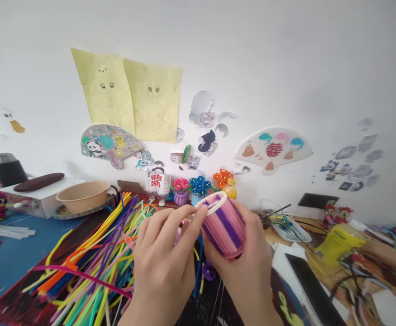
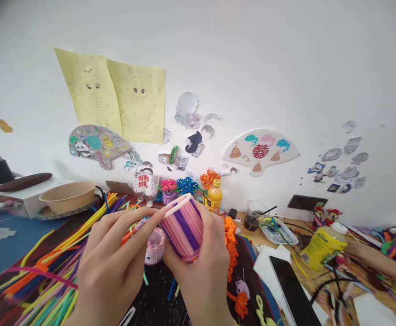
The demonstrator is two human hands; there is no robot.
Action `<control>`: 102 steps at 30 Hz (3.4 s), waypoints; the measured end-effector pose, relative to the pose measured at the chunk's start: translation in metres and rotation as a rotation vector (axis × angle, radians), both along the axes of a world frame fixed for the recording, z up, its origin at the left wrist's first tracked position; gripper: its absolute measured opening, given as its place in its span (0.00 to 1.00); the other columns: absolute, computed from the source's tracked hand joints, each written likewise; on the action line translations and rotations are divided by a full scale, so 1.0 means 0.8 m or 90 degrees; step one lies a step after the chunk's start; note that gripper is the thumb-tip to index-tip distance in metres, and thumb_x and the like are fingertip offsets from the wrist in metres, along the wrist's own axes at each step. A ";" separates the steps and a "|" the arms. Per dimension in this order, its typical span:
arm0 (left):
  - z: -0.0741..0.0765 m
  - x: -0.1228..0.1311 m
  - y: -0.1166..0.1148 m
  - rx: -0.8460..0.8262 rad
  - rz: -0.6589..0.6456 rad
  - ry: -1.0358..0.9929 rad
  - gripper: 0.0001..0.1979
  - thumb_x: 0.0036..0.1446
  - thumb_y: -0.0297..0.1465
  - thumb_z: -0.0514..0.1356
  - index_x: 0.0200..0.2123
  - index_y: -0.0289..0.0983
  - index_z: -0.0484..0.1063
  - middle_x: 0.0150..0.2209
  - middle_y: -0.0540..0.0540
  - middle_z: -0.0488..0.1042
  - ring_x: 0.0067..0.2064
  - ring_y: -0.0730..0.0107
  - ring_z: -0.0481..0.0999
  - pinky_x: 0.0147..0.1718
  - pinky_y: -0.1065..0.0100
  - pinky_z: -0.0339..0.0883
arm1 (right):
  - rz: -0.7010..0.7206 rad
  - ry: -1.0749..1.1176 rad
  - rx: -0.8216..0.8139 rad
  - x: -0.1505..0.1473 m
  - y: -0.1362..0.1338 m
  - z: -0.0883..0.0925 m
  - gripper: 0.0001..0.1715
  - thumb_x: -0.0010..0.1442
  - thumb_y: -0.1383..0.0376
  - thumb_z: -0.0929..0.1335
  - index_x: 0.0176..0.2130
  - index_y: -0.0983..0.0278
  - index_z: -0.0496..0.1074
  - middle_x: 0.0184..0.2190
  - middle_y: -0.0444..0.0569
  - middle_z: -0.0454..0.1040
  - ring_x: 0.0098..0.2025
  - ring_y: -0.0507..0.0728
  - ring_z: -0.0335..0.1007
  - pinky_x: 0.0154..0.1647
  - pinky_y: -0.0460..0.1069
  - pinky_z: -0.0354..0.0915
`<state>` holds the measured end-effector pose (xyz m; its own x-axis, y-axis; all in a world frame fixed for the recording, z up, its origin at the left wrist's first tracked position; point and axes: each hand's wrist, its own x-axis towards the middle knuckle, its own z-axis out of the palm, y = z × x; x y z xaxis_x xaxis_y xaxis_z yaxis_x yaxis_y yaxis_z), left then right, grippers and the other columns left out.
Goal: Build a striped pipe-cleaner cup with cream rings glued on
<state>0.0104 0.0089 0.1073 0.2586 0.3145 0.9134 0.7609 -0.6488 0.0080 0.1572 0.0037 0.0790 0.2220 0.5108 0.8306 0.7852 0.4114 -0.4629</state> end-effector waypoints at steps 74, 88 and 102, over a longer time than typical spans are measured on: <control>0.009 -0.026 -0.005 -0.292 -0.178 -0.098 0.20 0.57 0.38 0.65 0.53 0.52 0.68 0.53 0.52 0.74 0.56 0.64 0.71 0.54 0.64 0.65 | 0.294 -0.139 0.090 0.043 0.005 0.002 0.28 0.62 0.76 0.63 0.57 0.54 0.62 0.61 0.49 0.59 0.63 0.58 0.58 0.63 0.56 0.57; 0.008 -0.023 -0.007 -0.314 -0.201 -0.265 0.12 0.64 0.27 0.53 0.28 0.41 0.57 0.26 0.55 0.60 0.28 0.74 0.62 0.27 0.73 0.59 | 0.277 -0.157 0.097 0.046 0.005 0.000 0.30 0.60 0.80 0.61 0.56 0.55 0.64 0.61 0.49 0.60 0.63 0.59 0.58 0.63 0.57 0.58; 0.007 -0.030 -0.002 -0.297 -0.121 -0.269 0.09 0.57 0.31 0.62 0.24 0.40 0.69 0.23 0.54 0.72 0.25 0.74 0.69 0.26 0.74 0.63 | 0.371 0.003 -0.006 0.044 0.006 -0.009 0.29 0.61 0.64 0.70 0.59 0.53 0.62 0.60 0.53 0.62 0.61 0.65 0.62 0.59 0.61 0.64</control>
